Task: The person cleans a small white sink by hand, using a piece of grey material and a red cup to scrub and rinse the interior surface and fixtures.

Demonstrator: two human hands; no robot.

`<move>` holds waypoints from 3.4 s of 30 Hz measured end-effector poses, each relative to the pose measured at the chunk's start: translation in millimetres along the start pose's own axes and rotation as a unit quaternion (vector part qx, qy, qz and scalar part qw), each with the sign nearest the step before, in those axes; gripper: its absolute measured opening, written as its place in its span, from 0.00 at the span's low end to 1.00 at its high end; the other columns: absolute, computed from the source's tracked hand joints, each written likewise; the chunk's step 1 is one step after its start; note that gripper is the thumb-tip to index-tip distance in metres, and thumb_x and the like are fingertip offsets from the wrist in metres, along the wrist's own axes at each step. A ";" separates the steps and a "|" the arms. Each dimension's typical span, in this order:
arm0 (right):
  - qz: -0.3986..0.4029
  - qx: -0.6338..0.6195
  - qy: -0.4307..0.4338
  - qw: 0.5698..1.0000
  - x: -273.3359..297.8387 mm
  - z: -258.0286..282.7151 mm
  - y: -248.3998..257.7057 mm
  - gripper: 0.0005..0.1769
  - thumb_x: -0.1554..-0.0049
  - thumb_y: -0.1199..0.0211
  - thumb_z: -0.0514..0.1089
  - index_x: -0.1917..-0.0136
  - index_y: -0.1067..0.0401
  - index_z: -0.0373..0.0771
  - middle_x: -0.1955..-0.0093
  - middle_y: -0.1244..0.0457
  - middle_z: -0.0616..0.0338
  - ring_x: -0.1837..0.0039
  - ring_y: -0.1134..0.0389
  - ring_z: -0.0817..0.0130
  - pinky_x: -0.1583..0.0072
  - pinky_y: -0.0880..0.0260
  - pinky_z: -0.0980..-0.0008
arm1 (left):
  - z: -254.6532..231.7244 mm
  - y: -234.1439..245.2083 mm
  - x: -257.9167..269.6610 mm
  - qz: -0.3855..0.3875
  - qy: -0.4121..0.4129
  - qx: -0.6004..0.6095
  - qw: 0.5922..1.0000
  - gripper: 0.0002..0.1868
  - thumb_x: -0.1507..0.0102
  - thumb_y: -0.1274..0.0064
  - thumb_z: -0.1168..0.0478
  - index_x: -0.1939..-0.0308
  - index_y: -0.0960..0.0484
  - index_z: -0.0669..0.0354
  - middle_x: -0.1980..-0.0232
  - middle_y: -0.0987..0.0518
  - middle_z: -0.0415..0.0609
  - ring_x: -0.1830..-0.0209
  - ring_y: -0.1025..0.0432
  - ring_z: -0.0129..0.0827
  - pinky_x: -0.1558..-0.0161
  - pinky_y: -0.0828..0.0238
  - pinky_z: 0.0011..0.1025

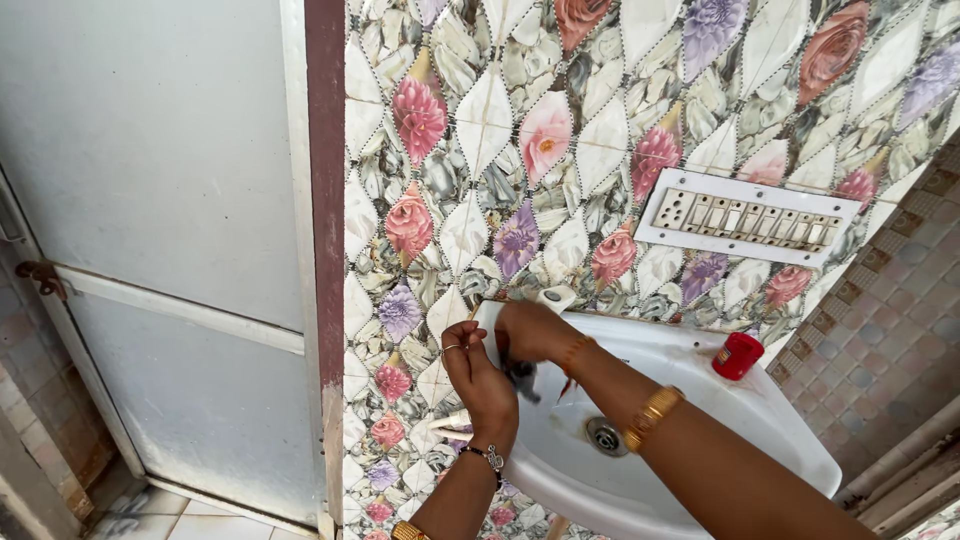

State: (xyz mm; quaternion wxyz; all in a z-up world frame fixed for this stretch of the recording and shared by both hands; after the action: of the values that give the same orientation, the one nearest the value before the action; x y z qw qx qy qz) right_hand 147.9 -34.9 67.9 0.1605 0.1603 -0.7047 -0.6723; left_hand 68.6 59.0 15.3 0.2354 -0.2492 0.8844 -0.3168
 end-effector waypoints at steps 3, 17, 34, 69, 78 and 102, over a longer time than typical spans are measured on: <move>0.006 -0.121 0.021 0.992 31.5 1.4 -0.5 0.10 0.58 0.33 0.34 0.59 0.21 0.38 0.57 0.27 0.50 0.53 0.25 0.57 0.49 0.26 0.61 | 8.7 -2.8 -3.0 0.018 0.013 -0.016 1.000 0.08 0.29 0.61 0.63 0.53 0.28 0.63 0.54 0.28 0.48 0.51 0.34 0.32 0.42 0.39 0.30; -0.184 -0.344 0.037 0.920 84.7 11.6 -2.6 0.14 0.54 0.37 0.28 0.55 0.23 0.37 0.57 0.28 0.53 0.54 0.25 0.61 0.48 0.25 0.62 | 32.0 2.8 -19.8 0.028 0.037 0.028 0.999 0.07 0.29 0.62 0.64 0.56 0.27 0.59 0.57 0.26 0.44 0.53 0.34 0.28 0.41 0.41 0.27; -0.258 -0.393 -0.071 0.880 103.6 -108.4 -107.7 0.16 0.46 0.37 0.31 0.45 0.32 0.38 0.55 0.33 0.49 0.52 0.30 0.54 0.50 0.27 0.59 | 106.7 -63.6 89.1 0.533 -0.056 -0.614 0.579 0.12 0.39 0.53 0.66 0.55 0.17 0.64 0.48 0.19 0.63 0.44 0.26 0.53 0.40 0.30 0.45; -0.235 -0.236 -0.113 0.936 50.1 -132.7 -139.6 0.07 0.36 0.39 0.38 0.49 0.26 0.30 0.51 0.31 0.36 0.47 0.30 0.44 0.47 0.29 0.55 | 77.4 -74.3 82.7 0.484 -0.057 -0.618 0.617 0.27 0.38 0.58 0.67 0.33 0.34 0.64 0.35 0.30 0.62 0.35 0.34 0.53 0.35 0.37 0.46; -0.183 -0.137 -0.028 0.973 66.3 -103.3 -122.0 0.16 0.56 0.30 0.39 0.52 0.24 0.37 0.51 0.30 0.41 0.47 0.30 0.44 0.44 0.28 0.53 | 83.0 -70.5 80.2 0.483 -0.064 -0.622 0.613 0.18 0.38 0.57 0.67 0.44 0.24 0.61 0.42 0.23 0.58 0.40 0.28 0.50 0.38 0.33 0.44; 0.461 -0.351 -0.063 0.813 197.1 -147.4 -181.8 0.21 0.48 0.38 0.35 0.40 0.29 0.38 0.48 0.32 0.58 0.50 0.33 0.69 0.47 0.28 0.66 | 97.5 -62.2 79.0 0.524 -0.097 -0.579 0.617 0.24 0.39 0.61 0.70 0.40 0.21 0.58 0.39 0.23 0.54 0.36 0.31 0.48 0.33 0.38 0.42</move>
State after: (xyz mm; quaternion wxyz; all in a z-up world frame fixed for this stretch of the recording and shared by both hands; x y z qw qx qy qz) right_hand 38.1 -262.2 -105.0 0.4522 -0.2927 -0.4212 -0.7297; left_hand 82.3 -72.7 -30.2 0.2530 0.1424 0.8367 0.4644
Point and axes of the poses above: each hand's wrist, its own x-axis away from the middle knuckle, its own y-axis out of the back of the hand, z = x × y, the point moved 9 cm from there along -x, towards the middle knuckle
